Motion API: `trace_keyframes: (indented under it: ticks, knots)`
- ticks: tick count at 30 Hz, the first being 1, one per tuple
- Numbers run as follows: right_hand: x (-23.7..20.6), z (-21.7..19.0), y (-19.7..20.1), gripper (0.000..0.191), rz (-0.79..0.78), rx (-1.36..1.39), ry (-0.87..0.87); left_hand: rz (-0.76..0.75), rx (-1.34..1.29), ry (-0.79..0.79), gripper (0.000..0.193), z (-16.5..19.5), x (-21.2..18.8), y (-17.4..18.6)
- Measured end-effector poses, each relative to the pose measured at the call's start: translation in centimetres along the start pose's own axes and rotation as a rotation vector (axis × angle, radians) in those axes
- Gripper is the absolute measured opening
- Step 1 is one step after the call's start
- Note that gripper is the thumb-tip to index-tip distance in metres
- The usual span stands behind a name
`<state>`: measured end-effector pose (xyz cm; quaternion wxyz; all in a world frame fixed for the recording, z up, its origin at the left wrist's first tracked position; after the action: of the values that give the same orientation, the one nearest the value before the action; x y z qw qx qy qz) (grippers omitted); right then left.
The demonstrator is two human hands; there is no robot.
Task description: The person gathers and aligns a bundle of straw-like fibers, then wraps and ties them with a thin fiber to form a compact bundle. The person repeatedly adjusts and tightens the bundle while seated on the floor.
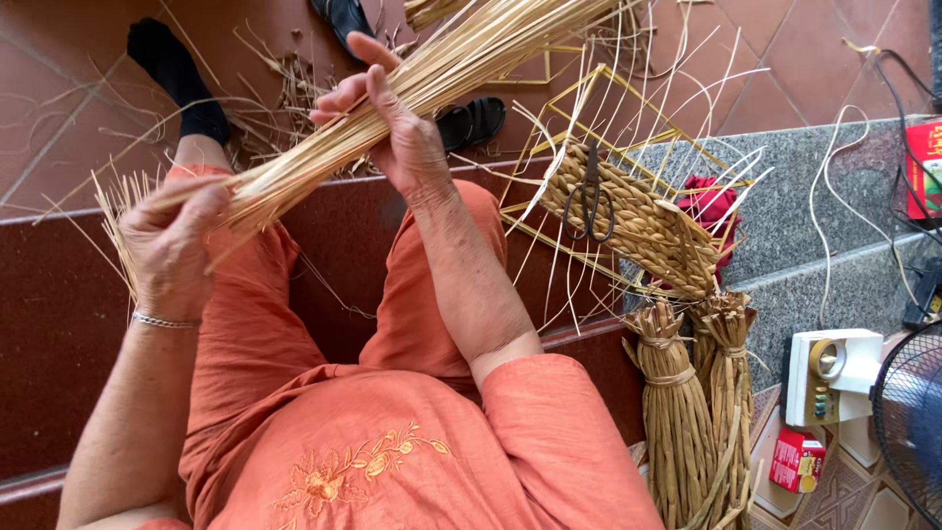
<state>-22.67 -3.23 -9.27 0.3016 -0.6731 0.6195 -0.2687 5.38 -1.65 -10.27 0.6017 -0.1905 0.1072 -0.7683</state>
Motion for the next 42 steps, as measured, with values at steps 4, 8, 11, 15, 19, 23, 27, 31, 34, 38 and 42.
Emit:
trace_keyframes:
  ticks: [4, 8, 11, 15, 19, 23, 27, 31, 34, 38, 42]
  knots:
    - [0.8, 1.2, 0.3, 0.029, 0.036, 0.086, -0.022, 0.111, -0.029, 0.307, 0.013, -2.7, -0.5, 1.1]
    - [0.6, 1.7, -0.1, 0.04, 0.12, -0.002, -0.038, 0.085, 0.078, 0.192, 0.029, -1.4, 1.0, 2.7]
    - [-0.3, 1.2, -0.8, 0.058, 0.146, -0.063, -0.061, 0.04, 0.195, 0.091, 0.032, 0.6, 2.0, 2.3]
    - [-1.3, 1.1, -1.9, 0.068, 0.099, -0.118, -0.126, -0.125, 0.46, 0.16, 0.033, 1.9, 3.4, -1.3]
    - [-2.5, 2.4, -2.6, 0.068, -0.027, -0.226, -0.237, -0.3, 0.341, 0.095, 0.051, 1.9, 5.9, -6.6]
    - [-4.2, 3.7, -3.5, 0.073, -0.265, -0.44, -0.361, -0.417, -0.025, -0.065, 0.067, 2.0, 7.2, -10.0]
    - [-5.0, 4.5, -3.3, 0.065, -0.228, -0.565, -0.496, -0.213, -0.077, -0.305, 0.04, 3.1, 7.2, -8.9]
    - [-4.9, 5.6, -3.2, 0.043, -0.152, -0.608, -0.435, -0.007, -0.024, -0.351, 0.025, 3.6, 6.3, -5.6]
    - [-4.4, 7.1, -2.4, 0.029, -0.002, -0.619, -0.325, 0.146, 0.041, -0.288, 0.02, 2.9, 5.0, -2.8]
    - [-3.9, 9.1, -1.5, 0.025, 0.021, -0.573, -0.345, 0.221, 0.068, -0.149, 0.022, 1.1, 2.8, 0.0]
    - [-3.7, 10.2, -0.4, 0.029, 0.094, -0.603, -0.44, 0.276, -0.255, -0.142, 0.024, 0.1, 1.0, 1.3]
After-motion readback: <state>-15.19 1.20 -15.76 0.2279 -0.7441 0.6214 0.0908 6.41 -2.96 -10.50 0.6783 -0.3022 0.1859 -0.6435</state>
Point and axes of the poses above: each hand's wrist, its own x-axis towards the middle knuckle, its own y-axis out of the back of the hand, z = x × y, the point moved 5 cm from there along x, towards the middle knuckle, and after that the axes turned 12 degrees about -y, right-handed, at the moved point
